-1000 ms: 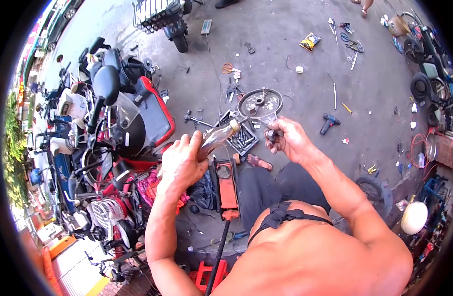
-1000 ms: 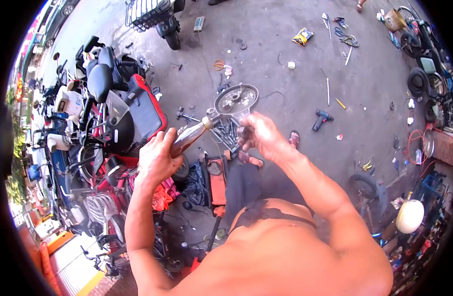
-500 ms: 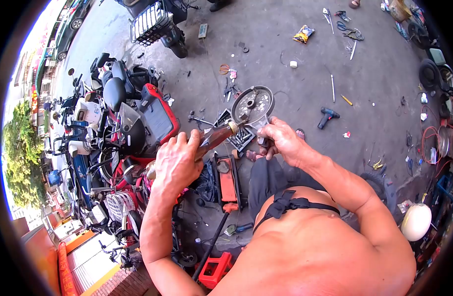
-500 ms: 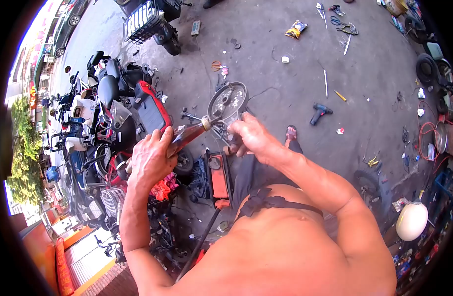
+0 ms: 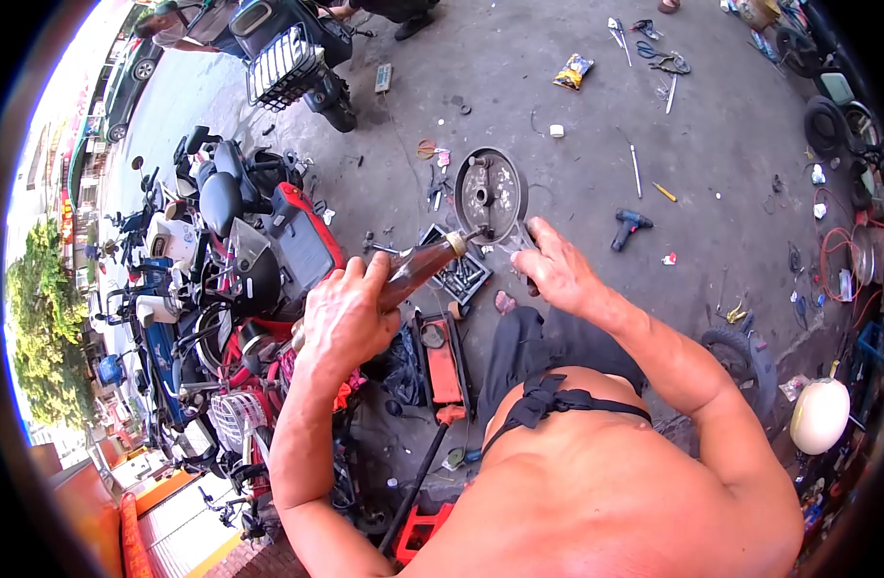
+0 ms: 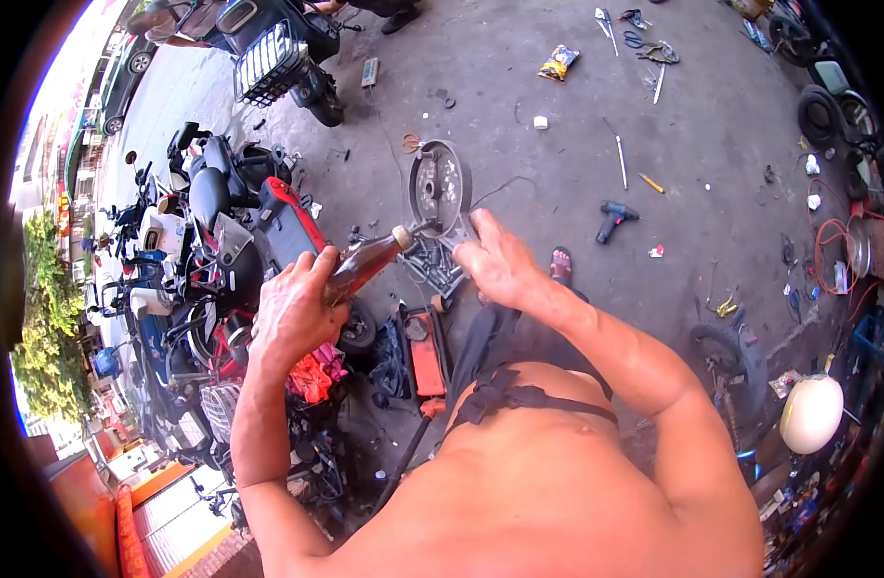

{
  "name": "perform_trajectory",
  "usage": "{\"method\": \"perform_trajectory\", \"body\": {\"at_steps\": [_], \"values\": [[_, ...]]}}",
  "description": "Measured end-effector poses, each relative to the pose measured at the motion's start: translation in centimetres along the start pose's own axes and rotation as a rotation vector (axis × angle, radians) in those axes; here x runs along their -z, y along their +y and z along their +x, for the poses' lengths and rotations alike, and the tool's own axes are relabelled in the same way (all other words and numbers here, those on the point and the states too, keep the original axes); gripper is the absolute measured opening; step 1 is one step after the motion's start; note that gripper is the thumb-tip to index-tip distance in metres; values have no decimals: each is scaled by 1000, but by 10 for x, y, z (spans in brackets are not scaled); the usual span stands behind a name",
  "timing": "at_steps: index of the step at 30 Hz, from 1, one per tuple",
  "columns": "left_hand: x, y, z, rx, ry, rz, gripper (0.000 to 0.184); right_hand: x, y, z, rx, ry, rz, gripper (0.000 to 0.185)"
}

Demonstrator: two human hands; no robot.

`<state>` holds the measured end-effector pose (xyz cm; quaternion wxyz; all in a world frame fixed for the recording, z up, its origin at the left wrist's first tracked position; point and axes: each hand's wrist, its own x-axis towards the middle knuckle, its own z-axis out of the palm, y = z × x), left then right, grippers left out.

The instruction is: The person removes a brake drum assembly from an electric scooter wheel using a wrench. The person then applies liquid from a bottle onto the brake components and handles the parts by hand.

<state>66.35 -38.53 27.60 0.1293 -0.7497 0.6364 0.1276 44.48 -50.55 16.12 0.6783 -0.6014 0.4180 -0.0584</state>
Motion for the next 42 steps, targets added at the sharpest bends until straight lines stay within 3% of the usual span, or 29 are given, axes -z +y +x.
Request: {"method": "perform_trajectory", "body": {"at_steps": [5, 16, 19, 25, 31, 37, 42], "values": [[4, 4, -4, -22, 20, -13, 61, 2, 24, -4, 400, 138, -478, 28], [22, 1, -6, -35, -30, 64, 57, 4, 11, -20, 591, 203, -527, 25], [21, -1, -7, -51, -28, 53, 56, 11, 11, -20, 612, 164, -542, 32], [26, -4, -13, -45, -22, -77, 53, 22, 17, -18, 239, -85, 78, 31], [40, 0, -13, -50, -18, -20, 51, 6, 37, -9, 102, -154, 671, 27], [72, 15, -8, -65, -112, 171, 45, -8, 40, -5, -38, -225, 957, 27], [84, 21, -5, -71, -161, 226, 36, -13, 44, -1, -83, -243, 994, 23]]}}
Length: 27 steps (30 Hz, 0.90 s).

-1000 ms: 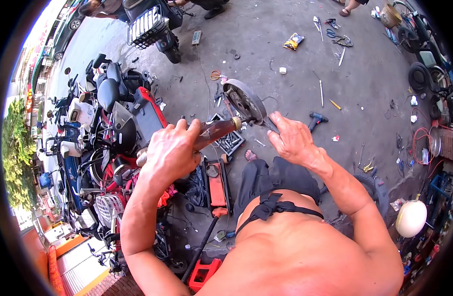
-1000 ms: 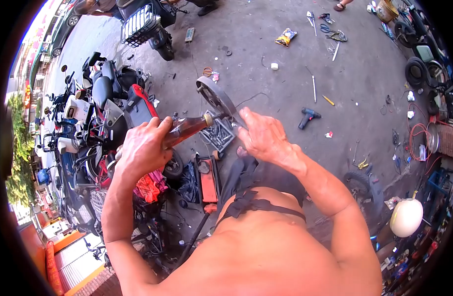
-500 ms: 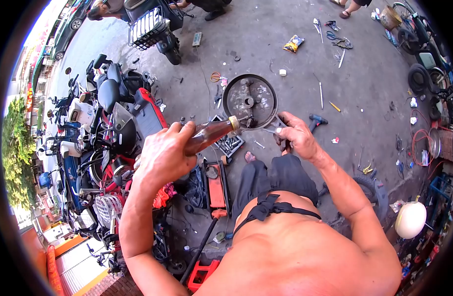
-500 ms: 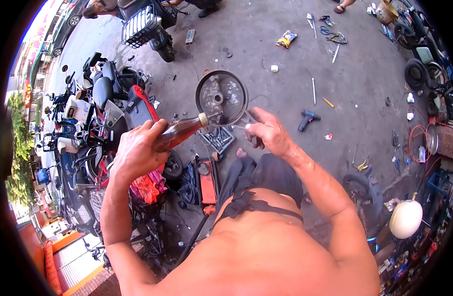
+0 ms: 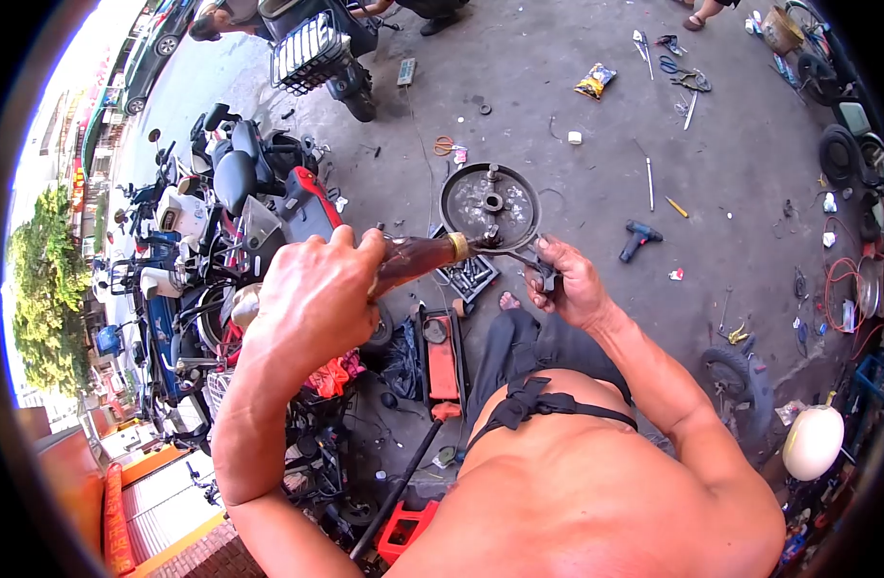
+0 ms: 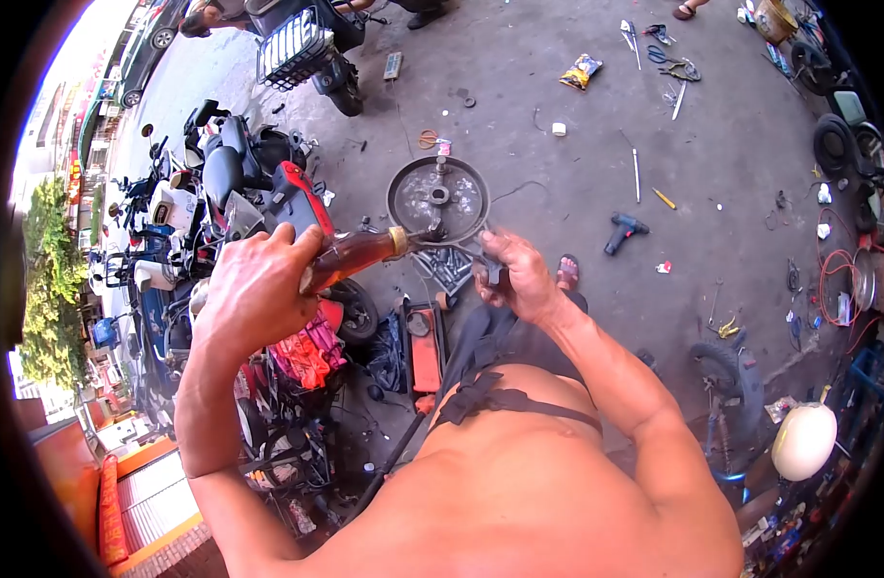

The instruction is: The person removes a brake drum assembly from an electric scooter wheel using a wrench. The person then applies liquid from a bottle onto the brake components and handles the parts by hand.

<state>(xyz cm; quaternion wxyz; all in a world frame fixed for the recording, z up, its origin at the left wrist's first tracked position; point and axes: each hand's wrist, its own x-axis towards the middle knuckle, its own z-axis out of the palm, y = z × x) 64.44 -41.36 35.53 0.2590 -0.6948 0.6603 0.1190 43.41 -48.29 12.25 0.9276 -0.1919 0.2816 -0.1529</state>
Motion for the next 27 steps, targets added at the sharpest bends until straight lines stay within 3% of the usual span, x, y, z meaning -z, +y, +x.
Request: {"method": "perform_trajectory", "body": {"at_steps": [10, 16, 20, 23, 27], "values": [[6, 0, 5, 6, 37, 21, 38, 4, -1, -2, 76, -97, -74, 31], [0, -9, 2, 53, 99, -163, 51, -7, -34, -23, 252, -24, -587, 32], [-12, -20, 3, 101, 158, -267, 54, -8, -47, -31, 256, 24, -745, 28], [-18, -23, 9, 99, 165, -317, 53, -2, -45, -31, 172, 80, -788, 26], [-32, -22, 19, 65, 187, -310, 51, -28, -49, -43, 16, 149, -485, 22]]}}
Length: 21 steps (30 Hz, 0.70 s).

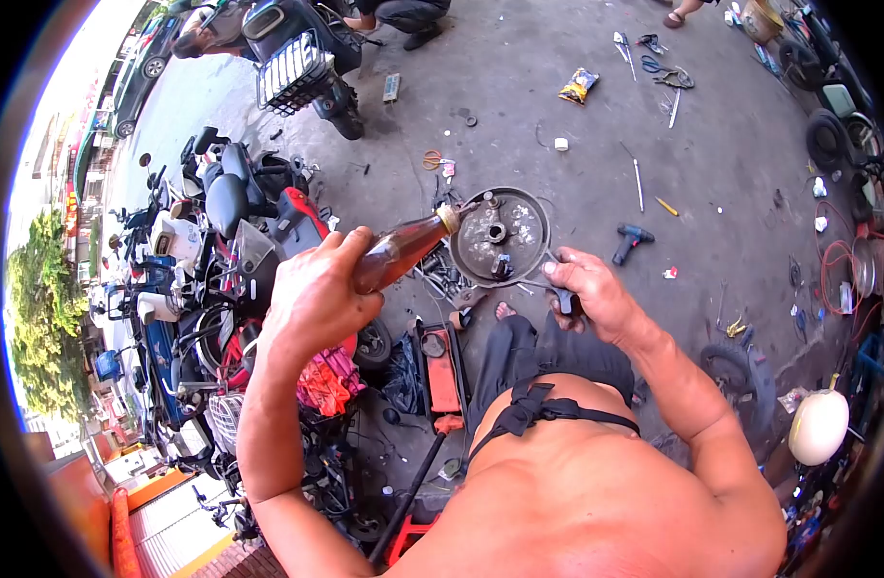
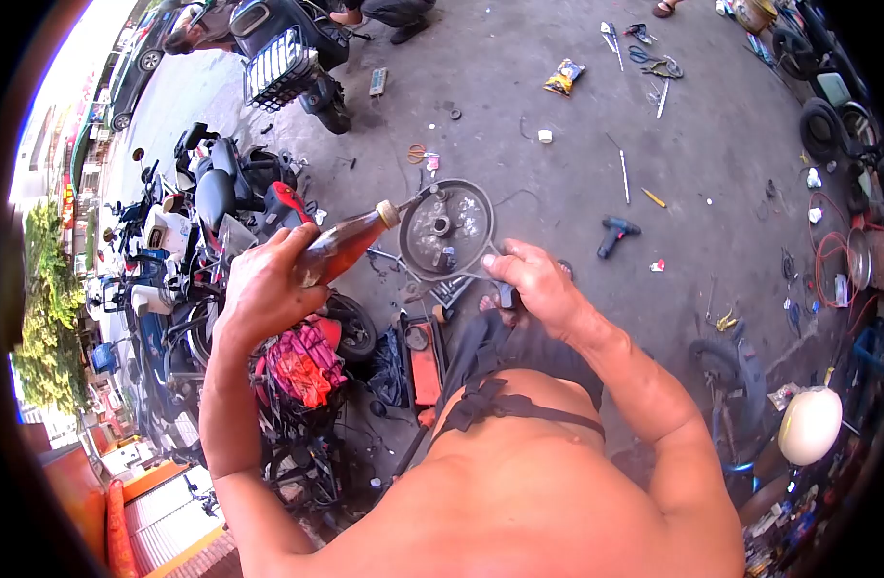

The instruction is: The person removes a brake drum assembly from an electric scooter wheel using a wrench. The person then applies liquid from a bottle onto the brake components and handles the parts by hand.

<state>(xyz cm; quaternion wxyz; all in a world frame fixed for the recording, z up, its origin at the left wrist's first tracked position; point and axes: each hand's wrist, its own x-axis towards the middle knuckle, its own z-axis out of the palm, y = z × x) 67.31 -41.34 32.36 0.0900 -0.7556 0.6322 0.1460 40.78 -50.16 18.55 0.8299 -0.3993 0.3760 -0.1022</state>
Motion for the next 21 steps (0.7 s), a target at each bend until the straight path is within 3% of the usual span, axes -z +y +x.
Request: {"method": "perform_trajectory", "body": {"at_steps": [5, 13, 21], "values": [[-12, 0, 6, 17, -52, 42, 58, -6, 11, 0, -117, -54, 321, 19], [-12, 4, 15, 9, -91, 208, 57, -16, 8, 2, -213, -74, 395, 20], [-15, -2, 10, 24, -27, 159, 58, -14, 10, 4, -208, -93, 436, 20]]}}
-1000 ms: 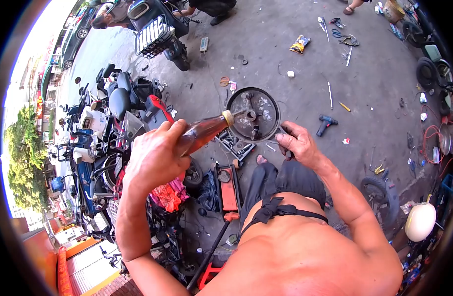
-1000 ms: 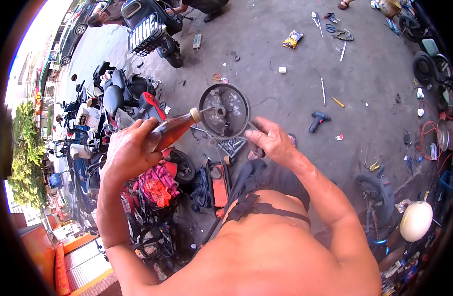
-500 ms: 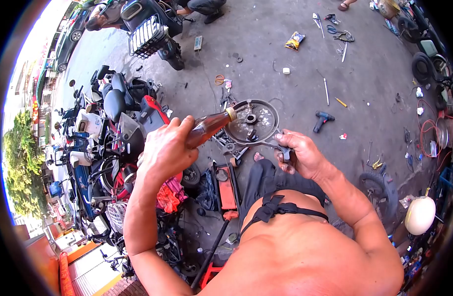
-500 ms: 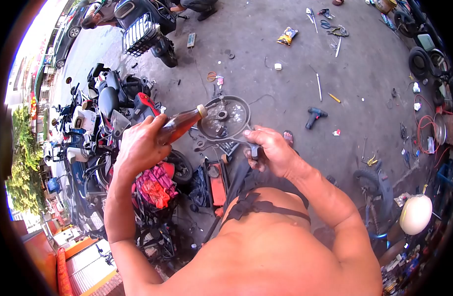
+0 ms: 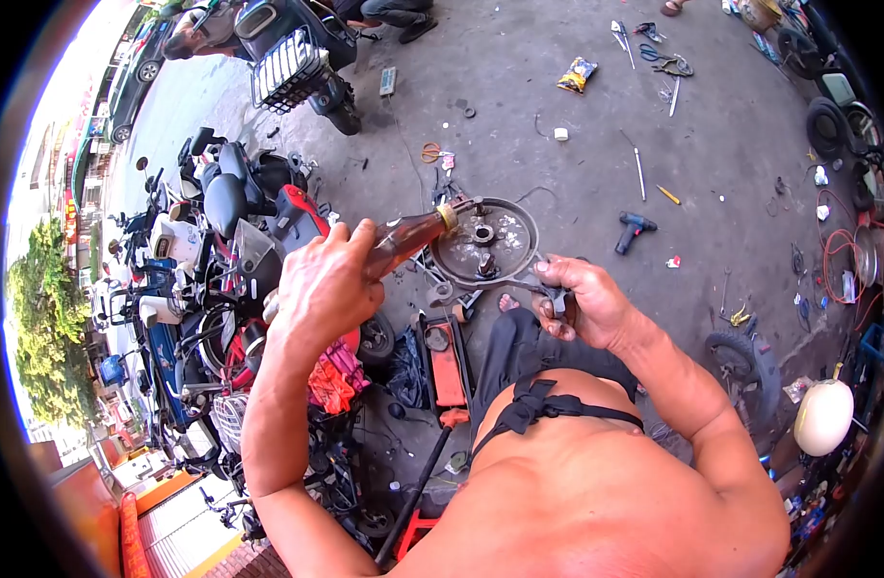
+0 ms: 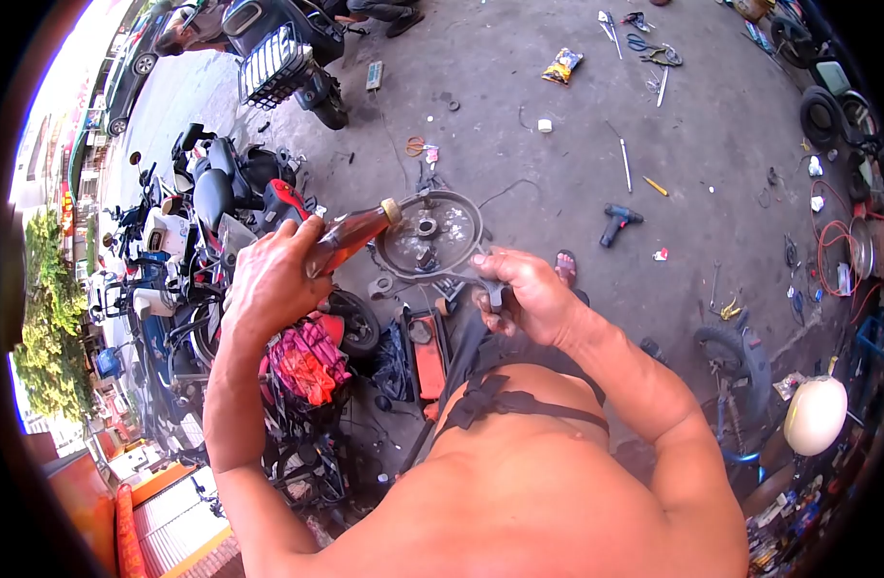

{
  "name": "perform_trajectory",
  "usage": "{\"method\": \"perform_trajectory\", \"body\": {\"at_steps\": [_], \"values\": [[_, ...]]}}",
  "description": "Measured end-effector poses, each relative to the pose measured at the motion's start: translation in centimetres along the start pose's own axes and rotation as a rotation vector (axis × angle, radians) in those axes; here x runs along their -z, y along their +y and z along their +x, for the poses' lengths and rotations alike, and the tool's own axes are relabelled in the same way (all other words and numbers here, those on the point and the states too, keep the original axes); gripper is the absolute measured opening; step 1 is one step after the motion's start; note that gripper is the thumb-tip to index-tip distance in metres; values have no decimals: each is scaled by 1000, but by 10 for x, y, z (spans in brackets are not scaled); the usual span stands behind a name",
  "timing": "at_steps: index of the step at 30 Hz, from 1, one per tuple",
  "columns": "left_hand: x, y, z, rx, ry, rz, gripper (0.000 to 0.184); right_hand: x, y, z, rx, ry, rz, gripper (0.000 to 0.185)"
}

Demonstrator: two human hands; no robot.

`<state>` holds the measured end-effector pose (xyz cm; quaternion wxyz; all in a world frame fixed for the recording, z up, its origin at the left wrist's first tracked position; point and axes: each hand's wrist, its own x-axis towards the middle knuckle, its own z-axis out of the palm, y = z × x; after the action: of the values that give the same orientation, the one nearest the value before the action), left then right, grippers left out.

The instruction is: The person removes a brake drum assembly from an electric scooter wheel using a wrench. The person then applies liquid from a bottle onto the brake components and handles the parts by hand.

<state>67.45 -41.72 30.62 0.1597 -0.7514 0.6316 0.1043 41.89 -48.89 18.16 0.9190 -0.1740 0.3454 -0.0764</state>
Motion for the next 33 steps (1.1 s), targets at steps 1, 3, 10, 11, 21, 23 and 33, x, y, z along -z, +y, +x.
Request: {"method": "perform_trajectory", "body": {"at_steps": [1, 3, 10, 11, 21, 23, 33], "values": [[0, -2, -1, 2, 2, -17, 57, -2, -1, -1, 19, 10, -27, 21], [5, -5, -7, -27, -15, -76, 52, 2, 3, 0, 178, 54, -284, 22], [22, -1, -24, -160, -101, -133, 55, 17, -6, -3, 742, 166, -1090, 28], [25, 3, -24, -156, -106, -118, 55, 17, -9, -3, 807, 168, -1145, 27], [27, 1, -24, -161, -85, -123, 56, 38, -2, 10, 334, -63, -340, 29], [31, 4, -24, -175, -102, -126, 56, 40, 3, 12, 324, -108, -244, 30], [60, 9, -26, -229, -57, 33, 56, 50, 26, 45, 542, -211, -253, 41]]}}
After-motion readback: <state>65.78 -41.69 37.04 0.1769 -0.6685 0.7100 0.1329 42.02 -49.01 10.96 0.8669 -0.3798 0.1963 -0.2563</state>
